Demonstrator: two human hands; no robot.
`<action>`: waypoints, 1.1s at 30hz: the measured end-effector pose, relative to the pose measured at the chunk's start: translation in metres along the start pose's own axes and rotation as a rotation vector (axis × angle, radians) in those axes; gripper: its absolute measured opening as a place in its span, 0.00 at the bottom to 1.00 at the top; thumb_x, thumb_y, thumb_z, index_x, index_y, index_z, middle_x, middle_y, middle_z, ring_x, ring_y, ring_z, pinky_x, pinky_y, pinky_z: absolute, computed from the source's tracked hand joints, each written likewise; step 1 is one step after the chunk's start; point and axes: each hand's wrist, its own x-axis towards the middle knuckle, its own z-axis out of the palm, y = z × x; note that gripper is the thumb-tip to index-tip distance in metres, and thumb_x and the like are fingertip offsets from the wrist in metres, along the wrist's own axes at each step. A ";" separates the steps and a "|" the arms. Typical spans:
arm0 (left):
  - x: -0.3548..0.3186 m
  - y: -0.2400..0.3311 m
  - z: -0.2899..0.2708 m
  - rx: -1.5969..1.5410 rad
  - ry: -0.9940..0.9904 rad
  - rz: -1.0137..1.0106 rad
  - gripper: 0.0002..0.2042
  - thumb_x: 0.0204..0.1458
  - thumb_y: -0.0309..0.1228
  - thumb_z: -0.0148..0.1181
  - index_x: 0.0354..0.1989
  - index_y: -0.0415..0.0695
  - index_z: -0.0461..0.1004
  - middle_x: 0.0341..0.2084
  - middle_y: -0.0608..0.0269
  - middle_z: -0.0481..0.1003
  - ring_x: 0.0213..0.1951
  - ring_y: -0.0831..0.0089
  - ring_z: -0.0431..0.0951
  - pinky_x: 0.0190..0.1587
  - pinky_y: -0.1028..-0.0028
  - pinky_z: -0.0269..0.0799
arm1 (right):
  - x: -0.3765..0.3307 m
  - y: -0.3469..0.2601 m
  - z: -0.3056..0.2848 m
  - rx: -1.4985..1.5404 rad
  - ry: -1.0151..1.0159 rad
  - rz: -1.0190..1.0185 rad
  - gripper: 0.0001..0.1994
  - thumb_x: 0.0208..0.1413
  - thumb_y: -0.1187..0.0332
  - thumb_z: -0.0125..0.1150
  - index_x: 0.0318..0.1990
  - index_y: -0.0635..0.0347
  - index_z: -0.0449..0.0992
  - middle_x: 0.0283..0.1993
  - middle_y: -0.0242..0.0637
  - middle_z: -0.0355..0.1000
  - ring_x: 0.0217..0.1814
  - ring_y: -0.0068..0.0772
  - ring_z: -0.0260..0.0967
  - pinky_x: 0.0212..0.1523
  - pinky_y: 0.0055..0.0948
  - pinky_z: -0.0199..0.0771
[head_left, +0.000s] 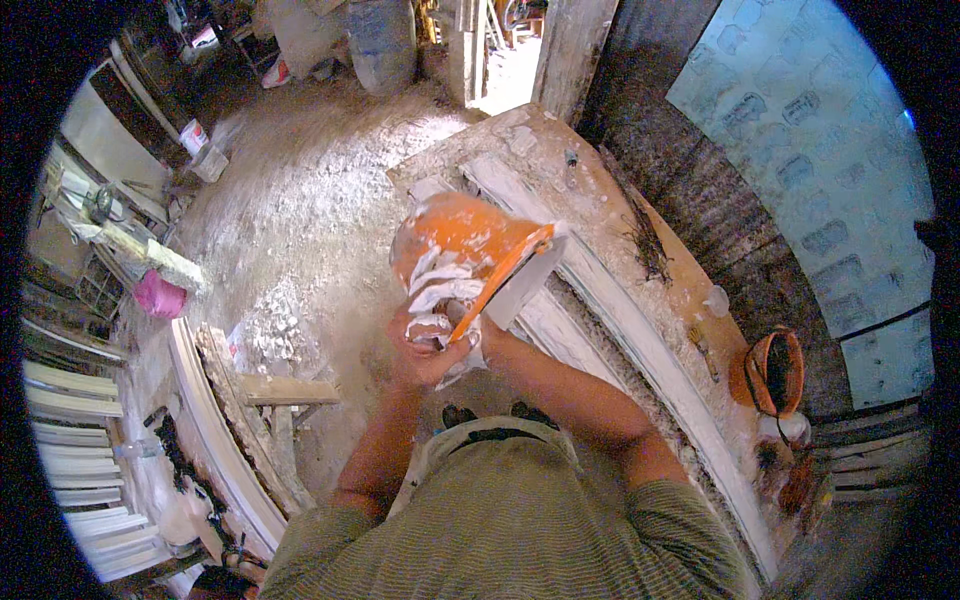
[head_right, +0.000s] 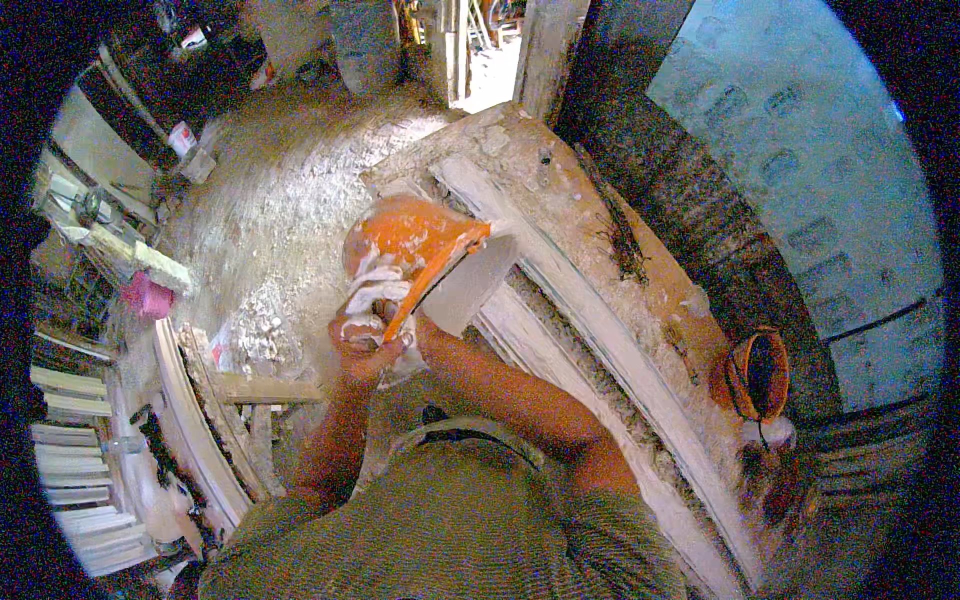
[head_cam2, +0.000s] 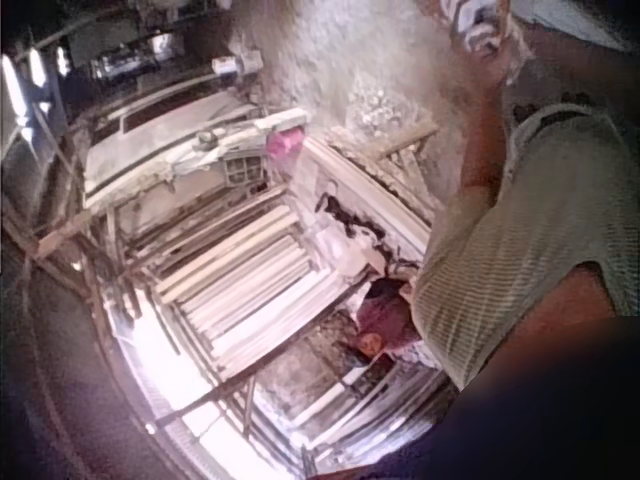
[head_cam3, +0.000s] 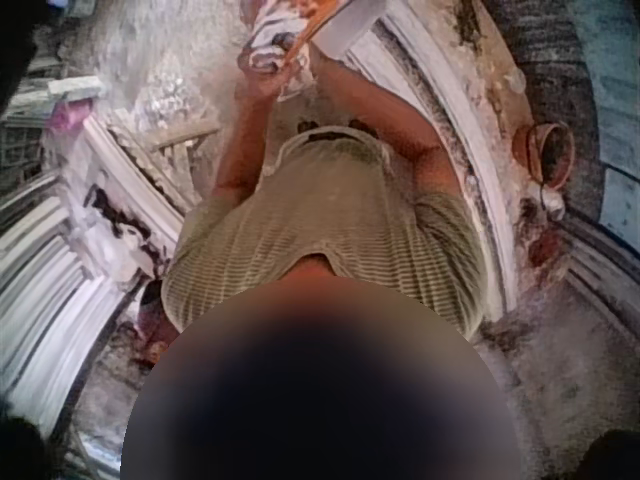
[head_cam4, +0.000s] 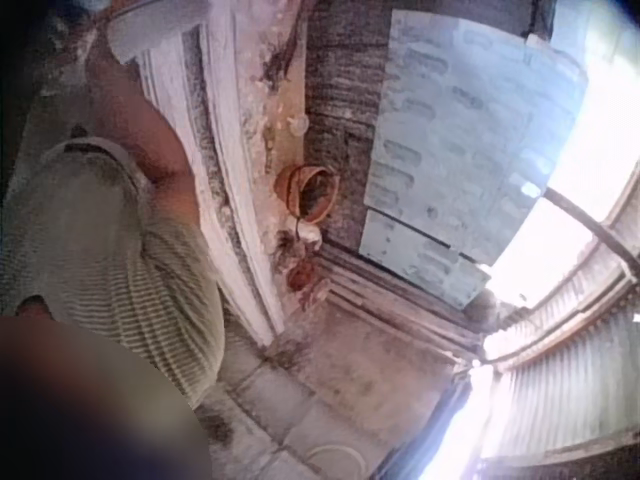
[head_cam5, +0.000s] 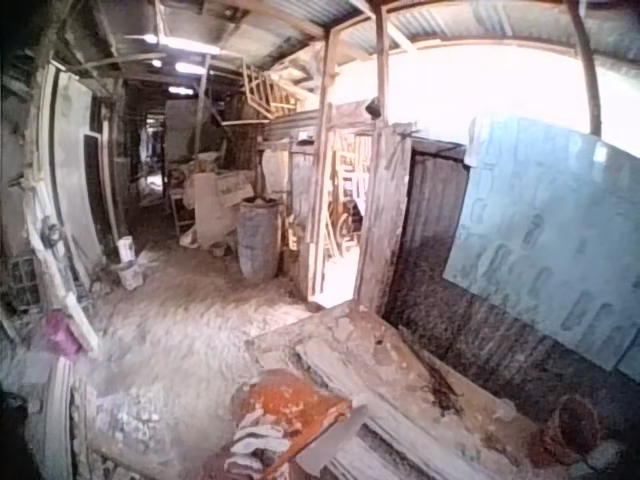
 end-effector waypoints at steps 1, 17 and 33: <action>-0.007 -0.008 0.002 0.001 0.133 -0.083 0.21 0.30 0.24 0.71 0.38 0.37 0.74 0.38 0.58 0.75 0.41 0.70 0.75 0.44 0.70 0.71 | 0.003 -0.001 0.005 0.167 0.029 0.005 0.15 0.59 0.59 0.45 0.48 0.58 0.68 0.47 0.43 0.69 0.48 0.44 0.68 0.49 0.45 0.70; -0.053 -0.176 -0.153 0.615 0.666 0.552 0.16 0.41 0.34 0.58 0.40 0.41 0.71 0.37 0.55 0.73 0.40 0.63 0.72 0.46 0.66 0.69 | -0.063 -0.123 -0.219 -0.189 1.213 -0.375 0.12 0.56 0.64 0.48 0.45 0.56 0.71 0.38 0.37 0.70 0.38 0.35 0.70 0.40 0.32 0.71; 0.165 -0.149 -0.124 0.001 0.771 0.046 0.12 0.36 0.32 0.52 0.32 0.44 0.70 0.31 0.63 0.70 0.36 0.67 0.72 0.41 0.65 0.72 | -0.033 -0.133 -0.313 -1.539 0.968 -0.179 0.24 0.49 0.65 0.60 0.53 0.48 0.59 0.40 0.33 0.72 0.46 0.36 0.67 0.51 0.49 0.56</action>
